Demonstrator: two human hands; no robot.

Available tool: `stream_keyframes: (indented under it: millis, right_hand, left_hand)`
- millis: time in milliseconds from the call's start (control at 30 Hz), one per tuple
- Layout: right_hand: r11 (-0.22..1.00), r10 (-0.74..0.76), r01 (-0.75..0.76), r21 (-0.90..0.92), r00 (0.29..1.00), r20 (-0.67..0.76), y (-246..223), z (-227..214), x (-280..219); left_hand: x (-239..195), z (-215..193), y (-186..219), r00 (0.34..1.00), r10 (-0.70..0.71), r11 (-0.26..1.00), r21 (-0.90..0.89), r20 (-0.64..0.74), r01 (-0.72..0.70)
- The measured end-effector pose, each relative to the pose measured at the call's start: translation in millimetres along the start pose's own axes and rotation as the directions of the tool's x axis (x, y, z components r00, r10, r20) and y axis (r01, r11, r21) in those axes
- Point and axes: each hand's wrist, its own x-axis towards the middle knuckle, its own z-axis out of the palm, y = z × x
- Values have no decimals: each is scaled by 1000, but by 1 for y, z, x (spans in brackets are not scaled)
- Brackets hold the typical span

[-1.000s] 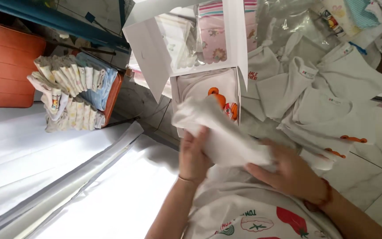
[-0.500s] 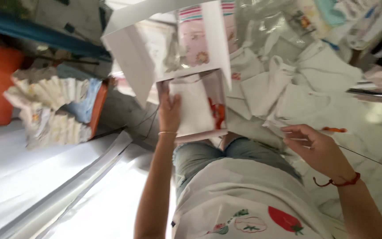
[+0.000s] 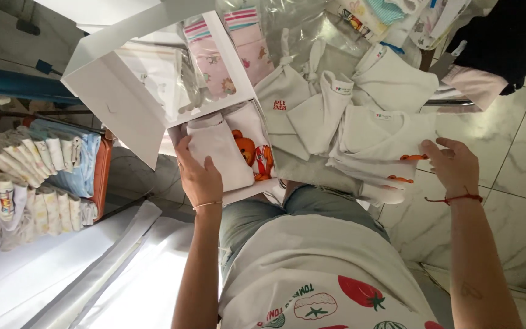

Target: The person folds white baby garments and places them into white boxes with clear windows. They also handle small bear-shaped items and arrange the contents inside the boxes before closing the lids.

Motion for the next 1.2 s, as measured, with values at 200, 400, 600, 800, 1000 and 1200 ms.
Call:
stream_keyframes:
  millis: [200,400,600,800,1000,1200]
  right_hand:
    - [992,93,-96,82,995,43,0,5,12]
    - [842,76,-127,524,990,117,35,20,50]
    - [659,142,-425,621,881,452,39,23,53]
    - [594,196,-288,751,957,212,-3,39,4]
    - [505,1,53,862,998,-62,-25,13,-24]
    - [562,-639,625,541,744,-196,-9,-31,-49]
  left_hand:
    - [-19,6,9,907,413,901,181,-79,-394]
    - [-36,2,4,938,344,938,-53,46,-341]
    - [-26,21,-35,928,43,949,276,371,-155]
    - [-33,9,0,940,299,938,132,167,-322]
    - [-46,-22,65,776,480,814,-538,409,-220]
    - [-62,-21,106,591,716,646,-675,372,-358]
